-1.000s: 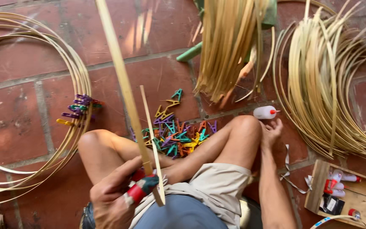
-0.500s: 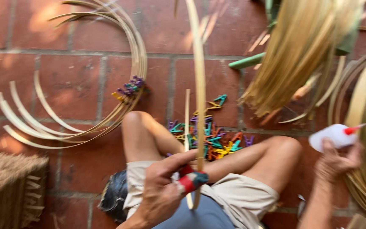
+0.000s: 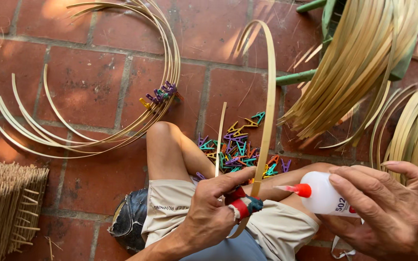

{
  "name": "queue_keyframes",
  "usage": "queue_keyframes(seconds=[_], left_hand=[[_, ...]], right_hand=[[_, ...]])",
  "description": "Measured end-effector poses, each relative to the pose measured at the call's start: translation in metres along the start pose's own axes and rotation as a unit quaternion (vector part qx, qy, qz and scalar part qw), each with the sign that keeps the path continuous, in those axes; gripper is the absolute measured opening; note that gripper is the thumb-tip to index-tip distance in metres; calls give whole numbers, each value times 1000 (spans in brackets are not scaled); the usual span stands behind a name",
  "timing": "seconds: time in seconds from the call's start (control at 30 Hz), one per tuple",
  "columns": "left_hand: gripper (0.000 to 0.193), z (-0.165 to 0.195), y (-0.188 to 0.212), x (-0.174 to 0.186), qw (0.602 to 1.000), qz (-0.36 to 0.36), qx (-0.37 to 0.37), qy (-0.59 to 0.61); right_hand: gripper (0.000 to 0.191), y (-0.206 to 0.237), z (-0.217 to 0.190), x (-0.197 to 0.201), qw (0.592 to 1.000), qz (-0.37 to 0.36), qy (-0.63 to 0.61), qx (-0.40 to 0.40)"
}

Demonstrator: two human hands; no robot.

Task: The person sits on a tiled floor and repeatedly applies glue to the ends of thin bamboo strips, then joins them to form circular frames. They secure each joint with colorful clothespins while the glue sets, then place the completed circles aside.

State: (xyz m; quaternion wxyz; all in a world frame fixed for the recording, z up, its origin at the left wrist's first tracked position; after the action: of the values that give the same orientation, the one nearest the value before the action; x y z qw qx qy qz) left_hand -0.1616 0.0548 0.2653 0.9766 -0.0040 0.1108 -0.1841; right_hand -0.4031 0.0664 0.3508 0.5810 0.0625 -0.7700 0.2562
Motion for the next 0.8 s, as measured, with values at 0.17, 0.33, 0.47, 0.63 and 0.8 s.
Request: queue_keyframes(seconds=[0.17, 0.33, 0.47, 0.63, 0.8], left_hand=[[57, 2, 5, 8, 998, 0, 42, 38], [58, 3, 5, 13, 998, -20, 46, 35], [57, 0, 5, 13, 998, -27, 47, 23], [57, -3, 6, 10, 998, -31, 43, 35], [58, -6, 7, 8, 997, -30, 58, 52]], right_hand=[[68, -16, -21, -1, 996, -50, 55, 42], [65, -23, -27, 1, 988, -84, 96, 83], [60, -20, -33, 6, 984, -60, 141, 92], [62, -16, -40, 9, 978, -77, 181, 73], [59, -18, -45, 11, 971, -97, 211, 49]])
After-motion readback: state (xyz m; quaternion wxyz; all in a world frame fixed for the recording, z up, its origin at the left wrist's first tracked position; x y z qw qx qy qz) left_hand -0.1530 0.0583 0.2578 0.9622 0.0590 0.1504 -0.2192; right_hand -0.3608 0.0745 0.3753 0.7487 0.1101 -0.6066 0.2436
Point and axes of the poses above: each hand's wrist, its own y-axis away from the middle knuckle, its own x-axis out of the back of the hand, z = x × y, the point moved 6 cm from there along -y, towards the middle knuckle, and after that the axes turned 10 degrees about -x, right-handed, at the moved point
